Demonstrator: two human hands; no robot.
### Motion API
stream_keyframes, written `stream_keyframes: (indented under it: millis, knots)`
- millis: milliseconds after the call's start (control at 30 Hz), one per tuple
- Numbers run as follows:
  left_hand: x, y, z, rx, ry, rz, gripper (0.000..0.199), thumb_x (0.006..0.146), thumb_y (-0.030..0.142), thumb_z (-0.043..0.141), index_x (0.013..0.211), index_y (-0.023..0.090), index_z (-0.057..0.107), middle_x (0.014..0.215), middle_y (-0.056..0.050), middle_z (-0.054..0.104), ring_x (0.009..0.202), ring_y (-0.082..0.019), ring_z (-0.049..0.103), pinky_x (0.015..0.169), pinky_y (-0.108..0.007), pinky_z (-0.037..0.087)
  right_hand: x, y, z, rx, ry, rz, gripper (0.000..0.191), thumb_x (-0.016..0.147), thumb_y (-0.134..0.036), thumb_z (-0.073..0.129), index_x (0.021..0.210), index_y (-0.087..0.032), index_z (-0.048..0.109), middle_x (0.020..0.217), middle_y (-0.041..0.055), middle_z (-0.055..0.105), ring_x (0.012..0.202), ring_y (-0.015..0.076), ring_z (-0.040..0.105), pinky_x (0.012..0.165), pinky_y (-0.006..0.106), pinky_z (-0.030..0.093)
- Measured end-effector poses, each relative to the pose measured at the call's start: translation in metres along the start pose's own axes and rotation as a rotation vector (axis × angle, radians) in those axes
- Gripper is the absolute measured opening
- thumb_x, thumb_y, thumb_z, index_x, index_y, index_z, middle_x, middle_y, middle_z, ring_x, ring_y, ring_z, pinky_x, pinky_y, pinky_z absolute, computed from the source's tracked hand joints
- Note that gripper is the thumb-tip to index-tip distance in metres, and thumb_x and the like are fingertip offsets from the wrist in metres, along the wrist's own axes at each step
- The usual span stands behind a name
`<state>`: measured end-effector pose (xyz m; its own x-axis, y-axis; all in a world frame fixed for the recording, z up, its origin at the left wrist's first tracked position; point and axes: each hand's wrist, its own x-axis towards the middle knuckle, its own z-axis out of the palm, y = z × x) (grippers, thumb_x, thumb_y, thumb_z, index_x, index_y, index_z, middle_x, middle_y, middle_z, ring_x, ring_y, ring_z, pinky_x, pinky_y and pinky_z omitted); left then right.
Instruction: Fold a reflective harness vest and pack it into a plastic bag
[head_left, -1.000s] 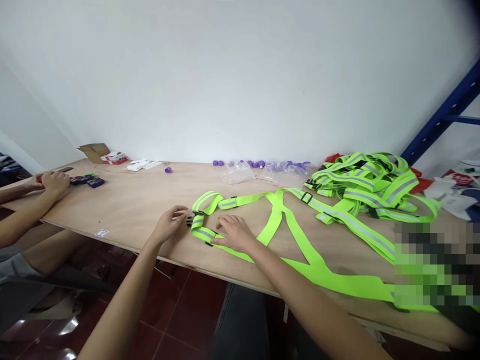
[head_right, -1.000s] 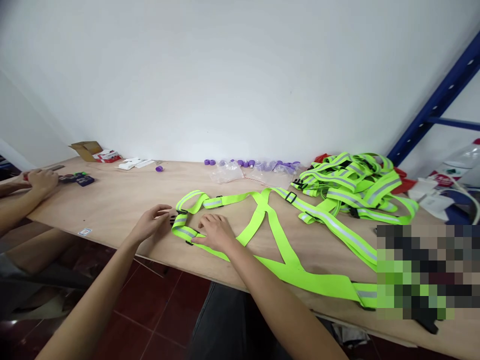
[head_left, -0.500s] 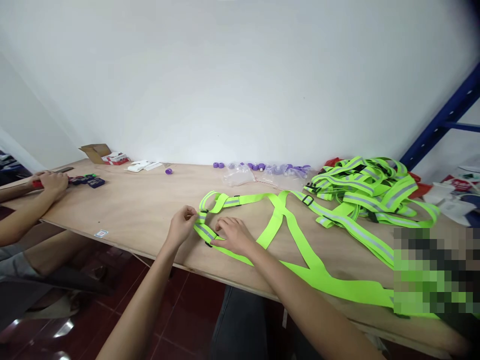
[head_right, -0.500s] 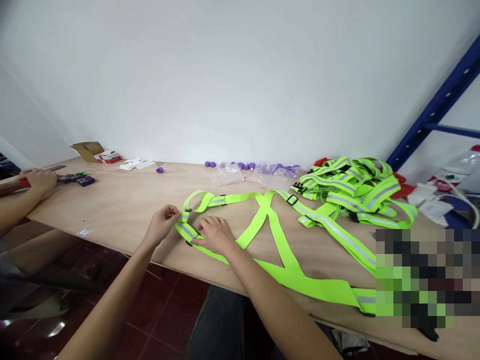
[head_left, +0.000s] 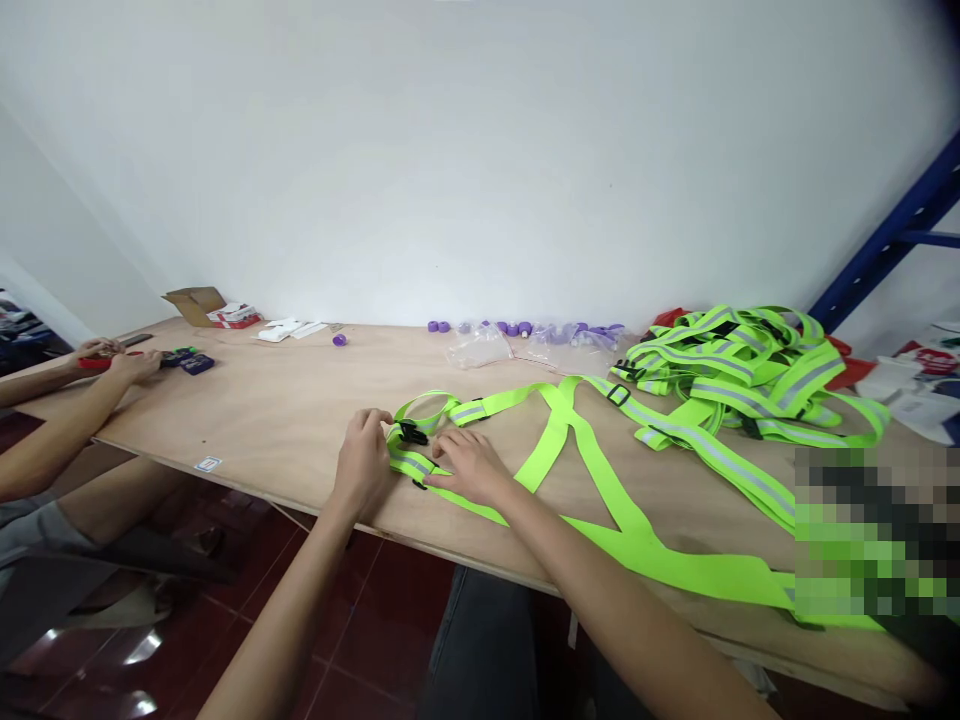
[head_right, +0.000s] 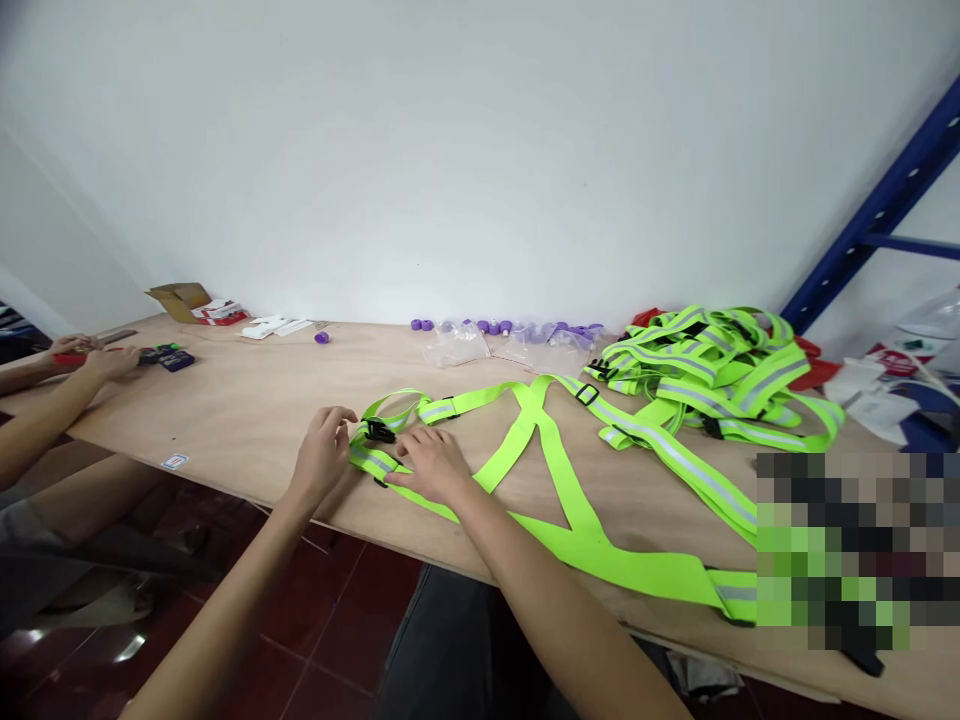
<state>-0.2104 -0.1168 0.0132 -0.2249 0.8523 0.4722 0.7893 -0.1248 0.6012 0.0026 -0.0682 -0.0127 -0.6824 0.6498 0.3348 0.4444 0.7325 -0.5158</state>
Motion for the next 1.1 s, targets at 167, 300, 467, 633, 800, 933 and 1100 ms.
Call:
stream_keyframes:
  millis: [167, 300, 467, 633, 800, 933, 1100]
  knots:
    - [0.006, 0.011, -0.001, 0.324, -0.326, 0.340, 0.026, 0.086, 0.017, 0.051, 0.101, 0.027, 0.070, 0.110, -0.007, 0.070, 0.109, -0.028, 0.059, 0.095, -0.041, 0.045, 0.000, 0.001, 0.002, -0.011, 0.009, 0.000, 0.032, 0.083, -0.042, 0.080, 0.097, -0.024, 0.057, 0.112, 0.0018, 0.063, 0.113, 0.0216, 0.057, 0.097, 0.038, 0.040]
    - [0.015, 0.005, 0.002, 0.440, -0.349, 0.204, 0.020, 0.083, 0.022, 0.058, 0.097, 0.026, 0.072, 0.106, -0.009, 0.071, 0.100, -0.031, 0.063, 0.087, -0.040, 0.048, 0.001, 0.001, 0.002, -0.019, -0.005, 0.009, 0.033, 0.084, -0.042, 0.080, 0.096, -0.023, 0.056, 0.107, 0.0008, 0.064, 0.111, 0.0220, 0.058, 0.097, 0.039, 0.039]
    - [0.012, -0.004, -0.003, 0.359, -0.232, 0.100, 0.023, 0.088, 0.025, 0.048, 0.098, 0.024, 0.069, 0.100, -0.008, 0.073, 0.087, -0.026, 0.068, 0.077, -0.035, 0.049, 0.000, 0.000, 0.001, -0.007, -0.009, 0.030, 0.034, 0.083, -0.042, 0.080, 0.096, -0.023, 0.055, 0.110, 0.0016, 0.063, 0.111, 0.0220, 0.058, 0.097, 0.039, 0.039]
    - [0.003, -0.016, -0.013, -0.309, -0.037, -0.189, 0.028, 0.081, 0.048, 0.059, 0.084, 0.020, 0.060, 0.089, -0.007, 0.074, 0.085, -0.024, 0.069, 0.075, -0.032, 0.053, 0.000, 0.000, 0.000, -0.014, -0.010, 0.029, 0.035, 0.083, -0.043, 0.080, 0.096, -0.022, 0.056, 0.109, 0.0022, 0.063, 0.109, 0.0215, 0.058, 0.096, 0.037, 0.039]
    - [0.005, -0.040, -0.023, -0.321, 0.090, -0.347, 0.036, 0.078, 0.055, 0.055, 0.086, 0.020, 0.054, 0.082, -0.005, 0.070, 0.076, -0.022, 0.068, 0.067, -0.032, 0.053, 0.001, 0.001, 0.001, -0.043, -0.022, 0.035, 0.035, 0.084, -0.047, 0.078, 0.097, -0.022, 0.057, 0.111, 0.0040, 0.064, 0.107, 0.0229, 0.058, 0.095, 0.038, 0.040]
    - [0.004, -0.058, -0.028, -0.136, 0.135, -0.420, 0.027, 0.074, 0.046, 0.060, 0.080, 0.020, 0.057, 0.073, -0.004, 0.065, 0.072, -0.024, 0.062, 0.064, -0.033, 0.048, 0.001, 0.003, 0.002, -0.042, -0.015, 0.025, 0.035, 0.084, -0.047, 0.078, 0.097, -0.022, 0.057, 0.110, 0.0038, 0.063, 0.109, 0.0228, 0.057, 0.094, 0.037, 0.040]
    - [0.004, -0.061, -0.026, 0.020, 0.184, -0.418, 0.033, 0.075, 0.043, 0.066, 0.097, 0.020, 0.055, 0.096, -0.009, 0.065, 0.088, -0.027, 0.063, 0.078, -0.040, 0.050, 0.002, 0.004, 0.004, -0.052, -0.016, 0.029, 0.037, 0.083, -0.047, 0.079, 0.097, -0.022, 0.056, 0.109, 0.0035, 0.063, 0.106, 0.0229, 0.058, 0.092, 0.038, 0.040]
